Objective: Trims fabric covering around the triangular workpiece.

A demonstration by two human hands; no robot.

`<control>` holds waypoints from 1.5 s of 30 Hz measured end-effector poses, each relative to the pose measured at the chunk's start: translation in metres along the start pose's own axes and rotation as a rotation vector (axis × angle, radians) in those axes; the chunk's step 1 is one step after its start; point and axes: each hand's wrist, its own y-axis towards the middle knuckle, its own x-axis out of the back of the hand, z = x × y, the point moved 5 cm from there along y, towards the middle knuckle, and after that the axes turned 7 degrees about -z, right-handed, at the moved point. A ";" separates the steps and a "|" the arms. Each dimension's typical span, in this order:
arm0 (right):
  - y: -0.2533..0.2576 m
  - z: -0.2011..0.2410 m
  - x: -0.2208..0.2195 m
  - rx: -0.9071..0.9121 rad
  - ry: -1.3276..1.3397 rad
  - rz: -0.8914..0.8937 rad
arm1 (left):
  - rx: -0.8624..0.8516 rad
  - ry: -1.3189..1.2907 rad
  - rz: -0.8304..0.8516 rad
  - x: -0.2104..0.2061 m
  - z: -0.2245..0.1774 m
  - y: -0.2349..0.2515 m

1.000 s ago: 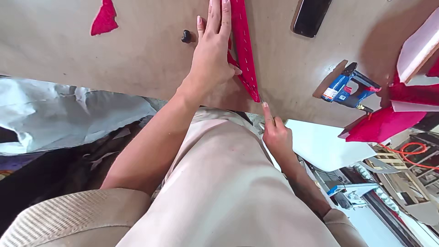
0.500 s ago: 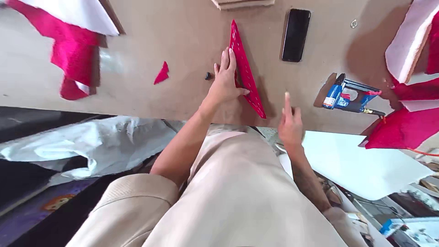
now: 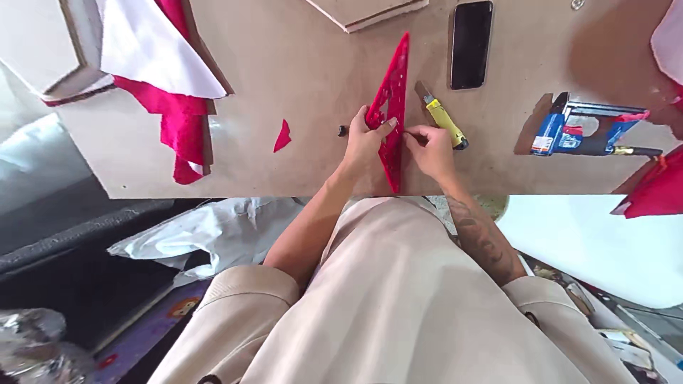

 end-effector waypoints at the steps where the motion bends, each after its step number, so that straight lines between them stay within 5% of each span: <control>1: -0.003 0.004 0.002 0.004 0.019 -0.008 | 0.013 -0.080 0.024 0.001 0.000 -0.004; 9: -0.008 0.014 0.011 0.149 -0.229 -0.202 | 0.054 -0.270 0.023 -0.004 0.004 -0.043; 11: -0.009 0.007 0.034 0.186 -0.396 -0.286 | -0.016 -0.038 -0.015 -0.001 0.006 -0.041; 14: -0.003 -0.012 0.050 0.105 -0.639 -0.207 | -0.241 0.730 -0.158 0.009 0.000 -0.038; 18: 0.005 -0.028 0.036 0.092 -0.728 -0.140 | -0.386 1.005 0.142 0.013 -0.013 -0.018; 21: -0.001 -0.003 0.039 -0.037 -0.618 -0.135 | -0.317 1.008 0.336 0.021 -0.030 -0.006; 26: -0.006 0.037 0.020 0.006 -0.408 -0.085 | -0.148 0.889 0.332 0.009 -0.020 0.004; 45: 0.031 0.064 -0.005 0.129 -0.584 -0.094 | -0.088 1.103 0.415 0.008 -0.020 0.006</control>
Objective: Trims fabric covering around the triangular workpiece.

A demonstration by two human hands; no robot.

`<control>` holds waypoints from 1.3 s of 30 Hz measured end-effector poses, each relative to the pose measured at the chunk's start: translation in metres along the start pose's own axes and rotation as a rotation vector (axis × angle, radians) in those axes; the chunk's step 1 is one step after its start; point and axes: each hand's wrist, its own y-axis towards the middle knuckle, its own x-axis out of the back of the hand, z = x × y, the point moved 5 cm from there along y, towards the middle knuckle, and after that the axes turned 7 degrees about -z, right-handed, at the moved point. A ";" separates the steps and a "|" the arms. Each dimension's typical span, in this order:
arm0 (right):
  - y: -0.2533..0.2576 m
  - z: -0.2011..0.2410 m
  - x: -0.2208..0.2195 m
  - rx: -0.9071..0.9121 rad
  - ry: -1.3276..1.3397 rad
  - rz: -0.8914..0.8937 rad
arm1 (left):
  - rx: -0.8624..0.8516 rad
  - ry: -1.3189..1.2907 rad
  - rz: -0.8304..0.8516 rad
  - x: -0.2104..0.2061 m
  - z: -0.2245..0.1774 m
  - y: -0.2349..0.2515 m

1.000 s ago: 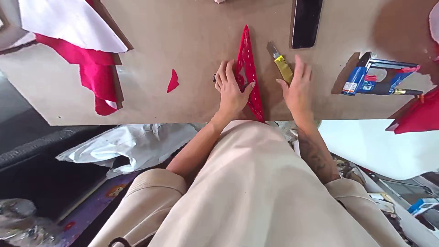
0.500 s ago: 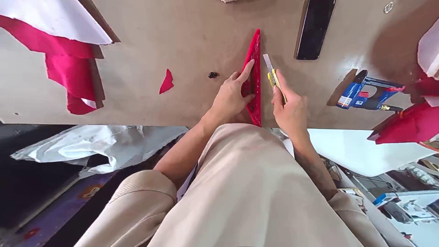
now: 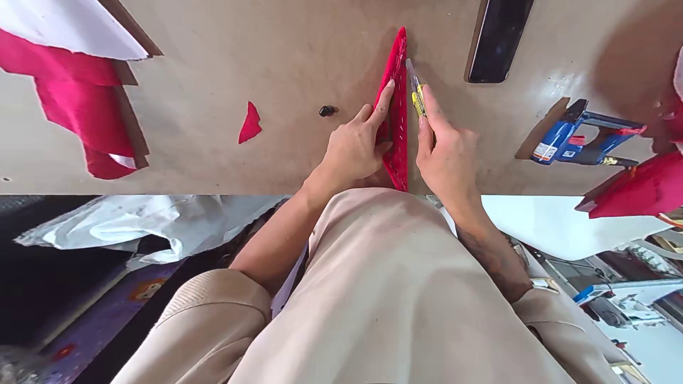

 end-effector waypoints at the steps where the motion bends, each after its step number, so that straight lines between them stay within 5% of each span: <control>1: -0.001 0.001 -0.001 0.005 0.002 -0.002 | 0.002 0.002 -0.002 0.000 0.000 0.000; 12: 0.000 0.002 -0.005 0.006 0.012 0.096 | -0.069 -0.118 -0.095 -0.006 0.007 0.003; 39: -0.048 -0.009 -0.012 0.003 -0.187 0.239 | 0.075 -0.158 -0.126 -0.008 0.000 0.001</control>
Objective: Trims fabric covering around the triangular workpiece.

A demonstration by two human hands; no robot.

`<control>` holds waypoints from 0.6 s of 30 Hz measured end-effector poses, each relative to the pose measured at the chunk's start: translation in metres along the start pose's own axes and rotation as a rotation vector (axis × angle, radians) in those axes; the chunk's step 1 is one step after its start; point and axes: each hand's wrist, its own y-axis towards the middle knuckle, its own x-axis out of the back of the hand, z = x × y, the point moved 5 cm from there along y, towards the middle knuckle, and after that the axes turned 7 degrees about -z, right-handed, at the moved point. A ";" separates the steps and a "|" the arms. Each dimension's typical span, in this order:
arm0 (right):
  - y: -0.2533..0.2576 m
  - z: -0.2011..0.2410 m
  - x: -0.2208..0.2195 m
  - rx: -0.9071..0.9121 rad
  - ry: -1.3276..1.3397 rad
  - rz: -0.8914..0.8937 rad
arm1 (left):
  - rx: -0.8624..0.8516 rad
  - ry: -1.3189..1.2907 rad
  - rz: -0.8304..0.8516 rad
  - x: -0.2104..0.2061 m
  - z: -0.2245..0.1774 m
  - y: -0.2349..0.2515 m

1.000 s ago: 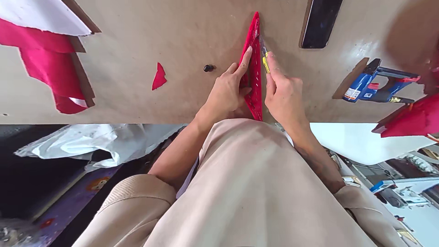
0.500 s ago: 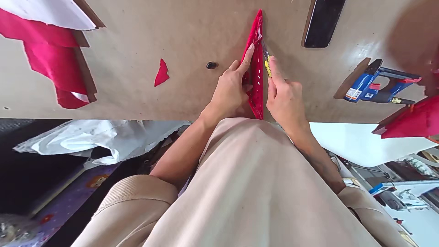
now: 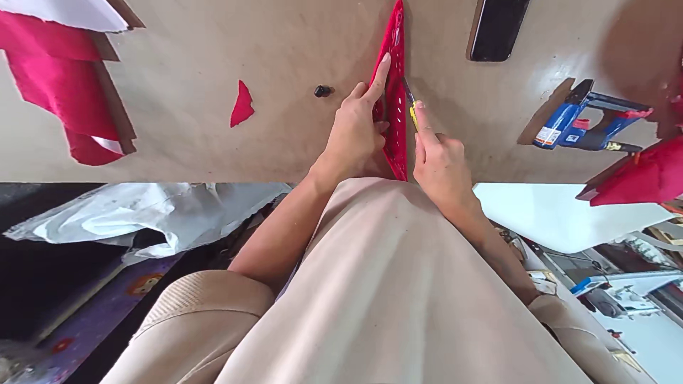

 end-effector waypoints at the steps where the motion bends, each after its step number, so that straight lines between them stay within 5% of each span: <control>1: -0.003 -0.001 -0.001 0.000 -0.007 0.007 | 0.008 -0.002 -0.007 0.000 0.000 0.000; 18: -0.040 -0.009 -0.020 -0.039 -0.004 0.075 | 0.122 0.114 -0.064 -0.011 -0.007 0.001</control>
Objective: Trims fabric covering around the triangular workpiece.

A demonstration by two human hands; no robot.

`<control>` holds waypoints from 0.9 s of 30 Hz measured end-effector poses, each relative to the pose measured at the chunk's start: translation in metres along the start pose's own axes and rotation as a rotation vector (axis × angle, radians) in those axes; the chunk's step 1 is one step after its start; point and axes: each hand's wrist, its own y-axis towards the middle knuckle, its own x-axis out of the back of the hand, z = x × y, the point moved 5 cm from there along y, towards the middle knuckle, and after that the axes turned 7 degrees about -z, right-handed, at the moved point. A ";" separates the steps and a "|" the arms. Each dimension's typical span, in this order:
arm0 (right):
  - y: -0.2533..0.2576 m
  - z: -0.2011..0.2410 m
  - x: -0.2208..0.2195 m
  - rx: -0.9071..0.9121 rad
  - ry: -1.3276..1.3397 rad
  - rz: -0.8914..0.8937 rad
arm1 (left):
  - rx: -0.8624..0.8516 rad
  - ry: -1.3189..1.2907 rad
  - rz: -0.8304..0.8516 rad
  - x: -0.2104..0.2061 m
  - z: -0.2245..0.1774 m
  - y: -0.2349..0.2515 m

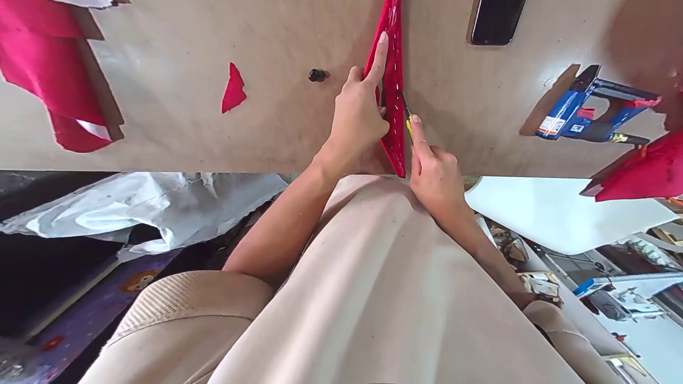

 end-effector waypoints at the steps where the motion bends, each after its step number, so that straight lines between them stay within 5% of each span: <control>1: -0.003 -0.001 -0.003 0.004 -0.011 0.003 | 0.001 0.002 -0.004 0.000 0.000 0.000; 27: -0.091 -0.029 -0.051 0.009 0.067 -0.057 | -0.036 0.017 -0.118 -0.010 0.005 -0.002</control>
